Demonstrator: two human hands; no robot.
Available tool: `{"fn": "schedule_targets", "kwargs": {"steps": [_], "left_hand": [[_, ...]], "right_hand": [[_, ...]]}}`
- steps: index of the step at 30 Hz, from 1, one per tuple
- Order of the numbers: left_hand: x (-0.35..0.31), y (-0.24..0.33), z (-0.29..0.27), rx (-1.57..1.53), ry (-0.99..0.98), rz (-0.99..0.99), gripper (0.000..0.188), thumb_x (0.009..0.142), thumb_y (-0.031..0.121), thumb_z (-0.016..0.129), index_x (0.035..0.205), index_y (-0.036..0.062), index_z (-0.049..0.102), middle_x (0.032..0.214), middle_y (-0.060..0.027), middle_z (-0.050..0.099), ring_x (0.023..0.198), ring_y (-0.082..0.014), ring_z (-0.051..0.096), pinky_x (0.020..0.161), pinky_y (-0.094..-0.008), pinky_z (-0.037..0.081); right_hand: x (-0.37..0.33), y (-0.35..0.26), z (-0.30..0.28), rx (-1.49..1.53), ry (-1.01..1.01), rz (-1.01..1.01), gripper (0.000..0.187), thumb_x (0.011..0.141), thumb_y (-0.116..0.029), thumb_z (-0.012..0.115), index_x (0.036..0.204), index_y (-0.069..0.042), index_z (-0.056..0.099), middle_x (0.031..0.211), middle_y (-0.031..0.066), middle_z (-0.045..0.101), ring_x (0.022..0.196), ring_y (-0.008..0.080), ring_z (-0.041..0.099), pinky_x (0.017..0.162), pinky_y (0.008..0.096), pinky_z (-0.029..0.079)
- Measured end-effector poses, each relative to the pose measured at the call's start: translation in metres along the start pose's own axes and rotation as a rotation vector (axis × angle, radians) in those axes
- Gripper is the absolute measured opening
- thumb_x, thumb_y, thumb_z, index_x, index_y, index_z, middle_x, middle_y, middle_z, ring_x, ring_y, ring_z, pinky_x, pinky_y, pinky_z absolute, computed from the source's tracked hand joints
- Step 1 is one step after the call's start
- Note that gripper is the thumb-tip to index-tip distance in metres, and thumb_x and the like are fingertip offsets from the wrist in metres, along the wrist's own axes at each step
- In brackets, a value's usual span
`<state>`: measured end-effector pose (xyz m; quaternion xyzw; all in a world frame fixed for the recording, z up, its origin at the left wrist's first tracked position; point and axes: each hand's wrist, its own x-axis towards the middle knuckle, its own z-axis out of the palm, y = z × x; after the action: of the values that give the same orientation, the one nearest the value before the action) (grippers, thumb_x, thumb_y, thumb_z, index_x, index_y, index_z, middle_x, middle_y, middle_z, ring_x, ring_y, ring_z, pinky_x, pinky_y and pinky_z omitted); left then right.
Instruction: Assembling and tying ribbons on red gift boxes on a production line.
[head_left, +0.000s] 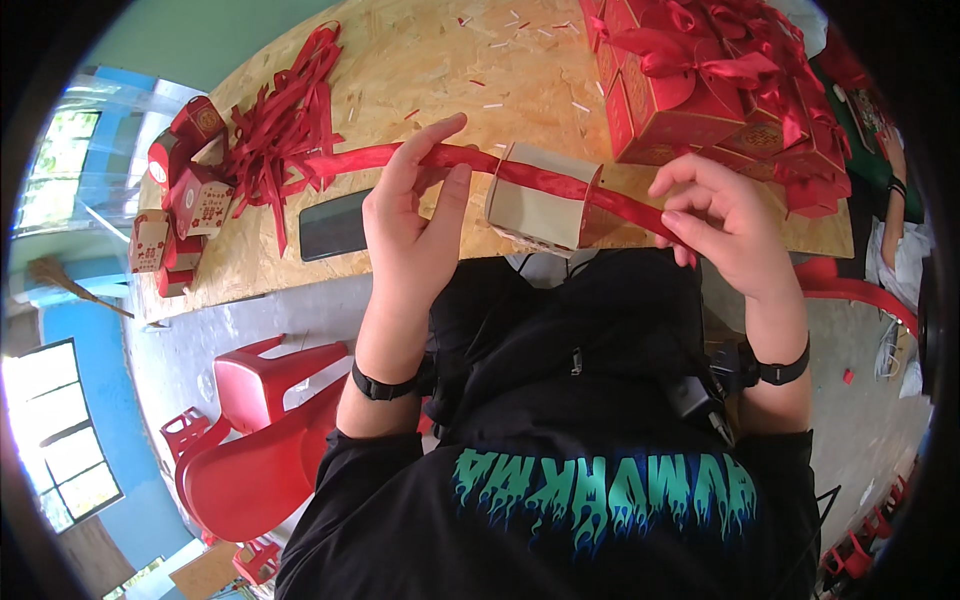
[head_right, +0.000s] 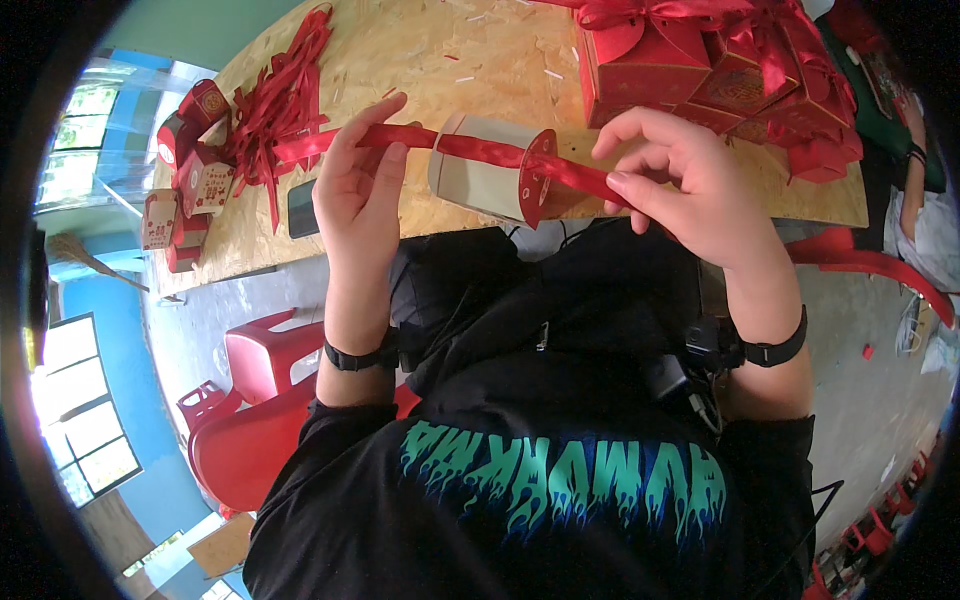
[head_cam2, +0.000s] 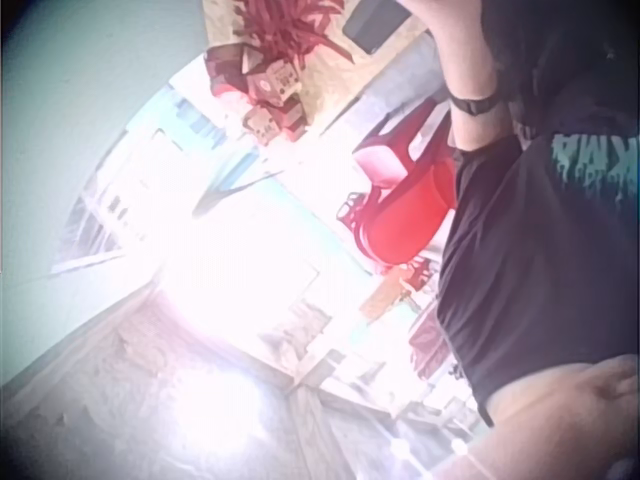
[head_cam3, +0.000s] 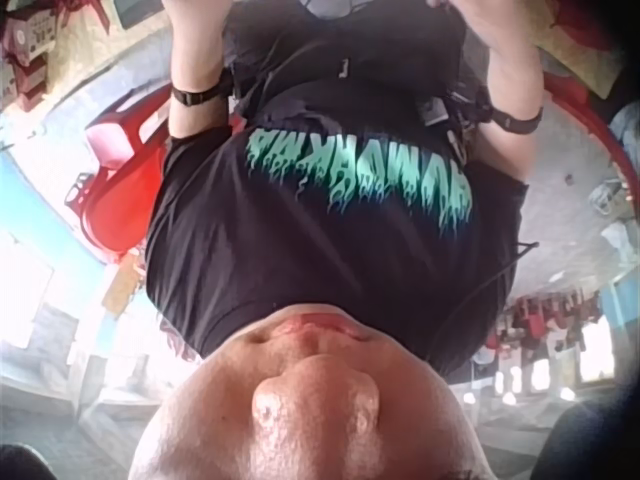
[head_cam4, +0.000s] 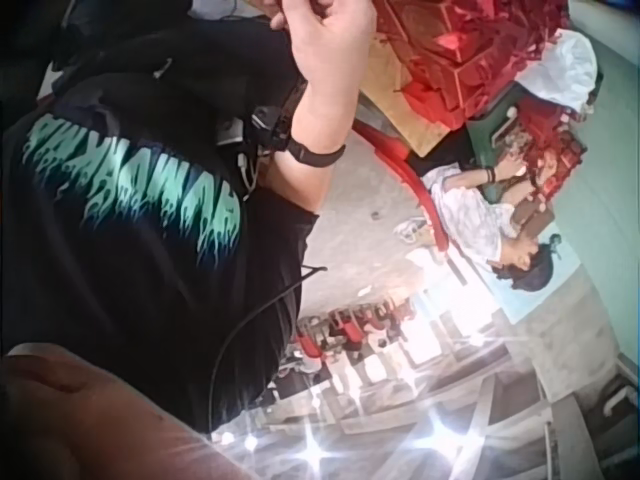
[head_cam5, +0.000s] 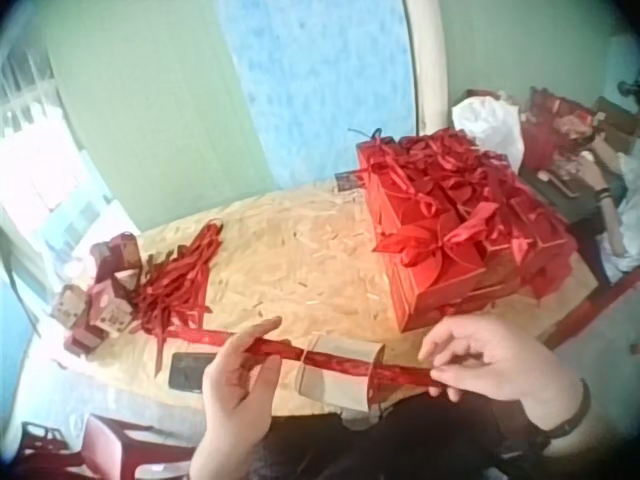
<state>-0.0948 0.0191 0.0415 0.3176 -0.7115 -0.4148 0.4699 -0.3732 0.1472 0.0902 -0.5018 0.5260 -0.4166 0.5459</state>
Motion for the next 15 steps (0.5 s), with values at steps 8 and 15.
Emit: {"fn": "schedule_targets", "kwargs": {"steps": [8, 15], "left_hand": [[0.018, 0.023, -0.01, 0.251, -0.328, 0.273, 0.046, 0.085, -0.017, 0.041, 0.124, -0.0054, 0.062, 0.128, -0.0197, 0.069, 0.123, -0.0266, 0.066, 0.104, -0.0331, 0.049], [0.035, 0.032, 0.001, 0.143, -0.283, 0.3, 0.038, 0.092, -0.016, 0.04, 0.121, -0.0055, 0.061, 0.12, -0.0182, 0.071, 0.115, -0.0264, 0.068, 0.101, -0.0343, 0.051]], "right_hand": [[0.013, 0.005, 0.0, 0.109, -0.228, -0.193, 0.028, 0.086, 0.011, 0.055, 0.108, 0.0, 0.07, 0.1, 0.0114, 0.074, 0.09, 0.0163, 0.072, 0.081, 0.0286, 0.058], [0.026, 0.014, 0.012, -0.075, -0.1, -0.341, 0.016, 0.088, 0.001, 0.07, 0.103, -0.001, 0.072, 0.098, 0.0043, 0.074, 0.09, 0.0139, 0.07, 0.084, 0.028, 0.055]]}}
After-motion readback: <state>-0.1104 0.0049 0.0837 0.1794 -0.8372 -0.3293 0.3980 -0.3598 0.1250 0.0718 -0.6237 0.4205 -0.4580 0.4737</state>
